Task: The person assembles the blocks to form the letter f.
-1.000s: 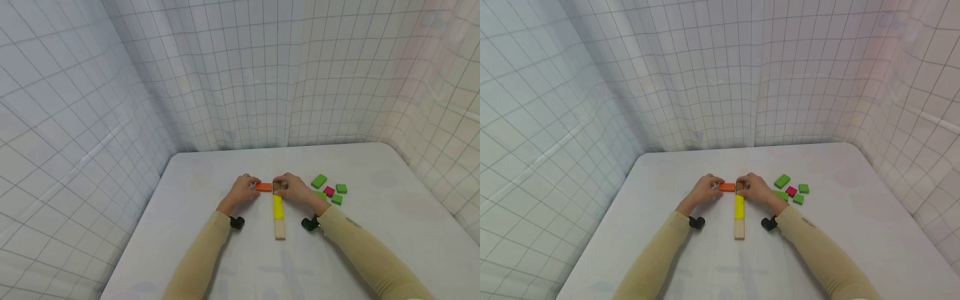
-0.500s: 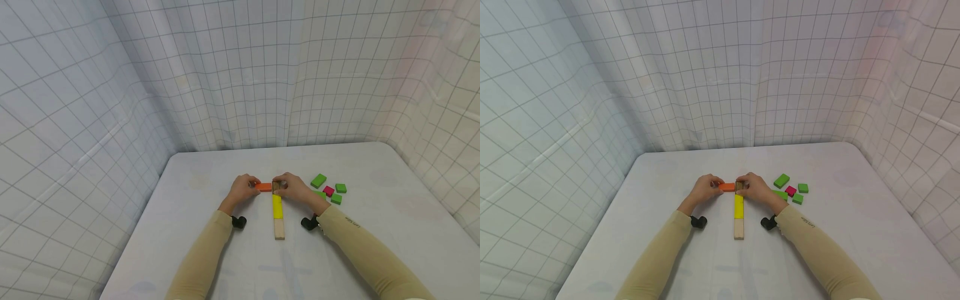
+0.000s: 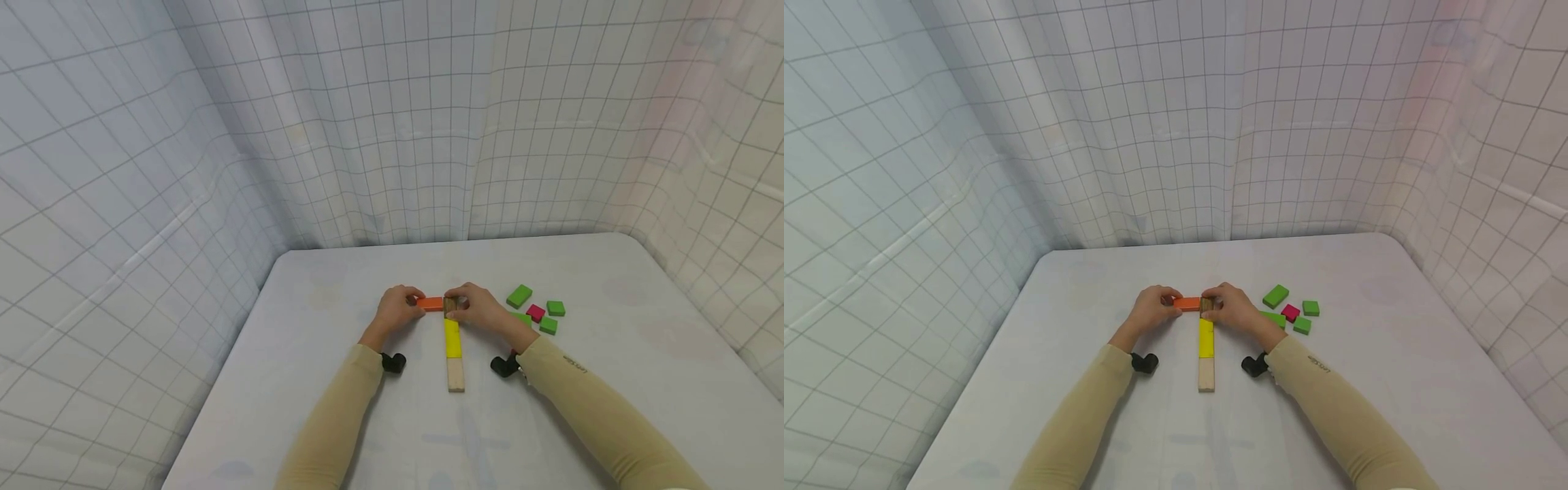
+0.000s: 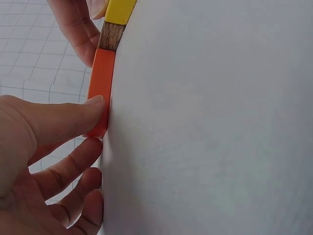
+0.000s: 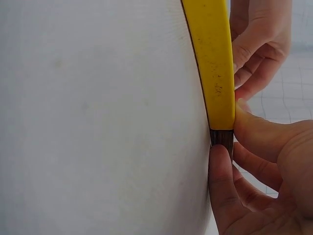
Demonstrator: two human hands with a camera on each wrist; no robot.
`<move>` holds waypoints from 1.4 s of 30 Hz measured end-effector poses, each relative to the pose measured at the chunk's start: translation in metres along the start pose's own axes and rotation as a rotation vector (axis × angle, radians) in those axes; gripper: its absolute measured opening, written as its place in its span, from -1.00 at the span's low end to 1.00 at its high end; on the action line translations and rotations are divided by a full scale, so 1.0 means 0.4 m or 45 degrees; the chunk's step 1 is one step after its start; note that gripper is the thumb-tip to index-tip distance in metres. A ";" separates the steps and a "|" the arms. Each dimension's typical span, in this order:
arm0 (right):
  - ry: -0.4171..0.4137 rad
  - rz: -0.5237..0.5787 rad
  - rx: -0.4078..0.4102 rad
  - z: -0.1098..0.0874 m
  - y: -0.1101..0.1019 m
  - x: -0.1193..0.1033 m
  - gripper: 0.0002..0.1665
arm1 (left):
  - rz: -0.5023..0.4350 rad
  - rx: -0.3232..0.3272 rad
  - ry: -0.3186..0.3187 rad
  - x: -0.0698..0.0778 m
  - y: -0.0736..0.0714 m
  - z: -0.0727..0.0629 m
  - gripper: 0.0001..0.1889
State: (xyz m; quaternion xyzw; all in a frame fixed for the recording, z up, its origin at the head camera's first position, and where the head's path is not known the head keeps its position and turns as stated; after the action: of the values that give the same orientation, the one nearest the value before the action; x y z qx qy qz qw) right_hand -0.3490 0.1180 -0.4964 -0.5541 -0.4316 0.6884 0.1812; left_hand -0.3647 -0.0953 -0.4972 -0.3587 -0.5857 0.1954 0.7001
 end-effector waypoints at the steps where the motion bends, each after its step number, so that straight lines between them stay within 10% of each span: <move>1: -0.005 0.004 0.002 -0.001 0.000 -0.001 -0.37 | -0.006 0.002 -0.007 0.001 0.001 0.001 -0.70; 27: 0.000 0.046 -0.007 -0.004 -0.008 0.007 -0.36 | 0.000 -0.057 -0.062 0.023 -0.001 0.000 -0.52; 42: -0.041 -0.014 0.030 -0.065 -0.089 0.024 -0.46 | 0.228 -0.067 0.101 0.092 0.004 -0.079 -0.50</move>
State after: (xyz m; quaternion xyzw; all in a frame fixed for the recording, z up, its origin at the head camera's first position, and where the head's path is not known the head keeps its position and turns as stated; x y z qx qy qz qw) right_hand -0.3362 0.1551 -0.4744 -0.5383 -0.4295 0.7012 0.1846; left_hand -0.3255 -0.0774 -0.4752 -0.4353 -0.5280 0.2274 0.6928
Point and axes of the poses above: each hand's wrist, its own z-axis towards the middle knuckle, its own y-axis out of the palm, x = y × z, the point moved 3 cm from there along z, towards the middle knuckle, and after that the axes turned 5 degrees about -z, right-handed, at the moved point
